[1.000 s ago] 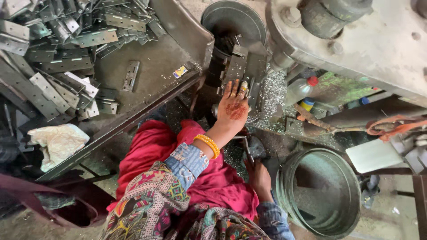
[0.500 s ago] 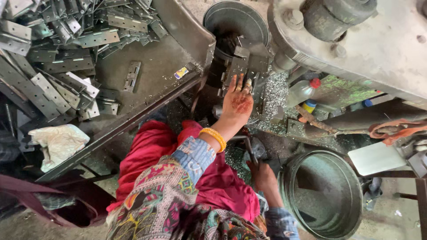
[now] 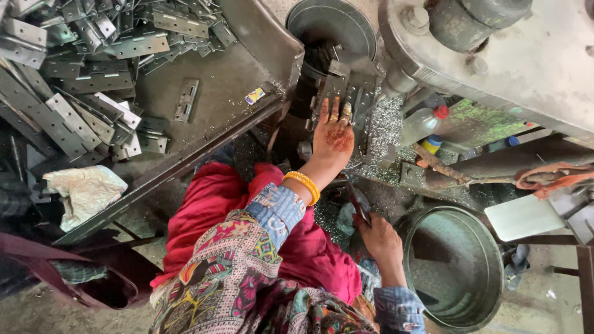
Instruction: The person places a metal hinge into a jig on a drilling machine and presses a lever down to drill holes into it. The person repeatedly takes a hinge from a pile, aligns it in the machine, and operates the drill.
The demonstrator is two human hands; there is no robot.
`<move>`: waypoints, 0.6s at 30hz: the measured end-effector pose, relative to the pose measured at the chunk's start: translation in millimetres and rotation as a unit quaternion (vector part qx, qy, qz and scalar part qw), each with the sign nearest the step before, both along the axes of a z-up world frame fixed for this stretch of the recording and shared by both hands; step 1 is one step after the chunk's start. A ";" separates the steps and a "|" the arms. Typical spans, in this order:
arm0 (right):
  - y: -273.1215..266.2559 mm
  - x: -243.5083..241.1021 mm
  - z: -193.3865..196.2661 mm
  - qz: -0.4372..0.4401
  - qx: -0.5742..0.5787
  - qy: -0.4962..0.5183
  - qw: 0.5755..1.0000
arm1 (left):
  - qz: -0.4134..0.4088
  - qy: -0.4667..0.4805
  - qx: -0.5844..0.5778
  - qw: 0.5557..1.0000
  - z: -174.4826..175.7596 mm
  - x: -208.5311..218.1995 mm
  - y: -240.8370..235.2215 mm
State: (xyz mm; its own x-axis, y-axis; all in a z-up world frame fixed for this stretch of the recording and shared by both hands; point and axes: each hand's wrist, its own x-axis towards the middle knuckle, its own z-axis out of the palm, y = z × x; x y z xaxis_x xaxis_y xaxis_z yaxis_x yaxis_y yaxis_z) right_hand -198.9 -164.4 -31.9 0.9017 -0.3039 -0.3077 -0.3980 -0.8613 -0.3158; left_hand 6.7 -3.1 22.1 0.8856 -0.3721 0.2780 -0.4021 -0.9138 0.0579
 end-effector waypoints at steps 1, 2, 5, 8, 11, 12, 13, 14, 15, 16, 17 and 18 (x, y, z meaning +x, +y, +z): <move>-1.1 -2.5 -4.6 -0.006 -0.015 0.020 1.000 | -0.001 0.003 0.001 1.000 -2.0 -2.3 1.3; 9.3 -10.9 -16.6 -0.007 -0.014 0.023 1.000 | -0.006 0.022 -0.024 0.999 -4.5 -4.4 3.8; 28.5 -17.7 -38.8 -0.022 0.034 -0.057 0.998 | -0.022 0.009 -0.048 0.999 -3.4 -4.6 0.3; 15.7 -10.8 -24.1 -0.043 0.073 -0.038 0.996 | -0.020 0.013 -0.013 1.000 -1.5 0.1 -2.1; -2.2 -10.0 -7.7 -0.001 0.015 0.004 1.000 | -0.011 0.045 0.017 0.999 -10.4 14.2 -9.8; -5.7 -13.7 -10.5 -0.010 0.004 -0.008 1.000 | -0.008 0.039 0.018 0.999 -16.4 21.7 -13.6; -9.5 -13.2 -17.2 -0.019 -0.008 -0.024 1.000 | -0.008 0.038 0.018 0.999 -20.2 29.7 -21.3; -1.3 -15.9 -34.3 -0.019 -0.008 -0.024 0.999 | 0.111 -0.044 0.170 0.978 -23.1 34.7 -30.3; 11.0 -19.2 -55.2 -0.018 0.000 -0.053 0.998 | 0.224 -0.128 0.312 0.914 -24.1 38.2 -38.4; 13.6 -21.2 -70.0 -0.016 0.008 -0.082 0.996 | 0.224 -0.130 0.309 0.915 -22.5 38.7 -43.2; 7.1 -18.1 -77.3 -0.005 0.009 -0.082 0.997 | 0.180 -0.111 0.238 0.948 -18.7 39.0 -39.5; 1.0 -16.4 -80.4 -0.028 0.033 -0.061 0.997 | 0.135 -0.093 0.163 0.973 -12.3 36.3 -34.0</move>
State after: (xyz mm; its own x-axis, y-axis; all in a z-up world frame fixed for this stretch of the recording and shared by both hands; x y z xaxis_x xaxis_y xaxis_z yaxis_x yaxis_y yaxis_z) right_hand -215.3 -163.4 -112.3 0.9161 -0.3369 -0.2175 -0.3994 -0.8150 -0.4198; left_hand 43.0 -37.0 9.8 0.9087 -0.2288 0.3491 -0.1211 -0.9449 -0.3040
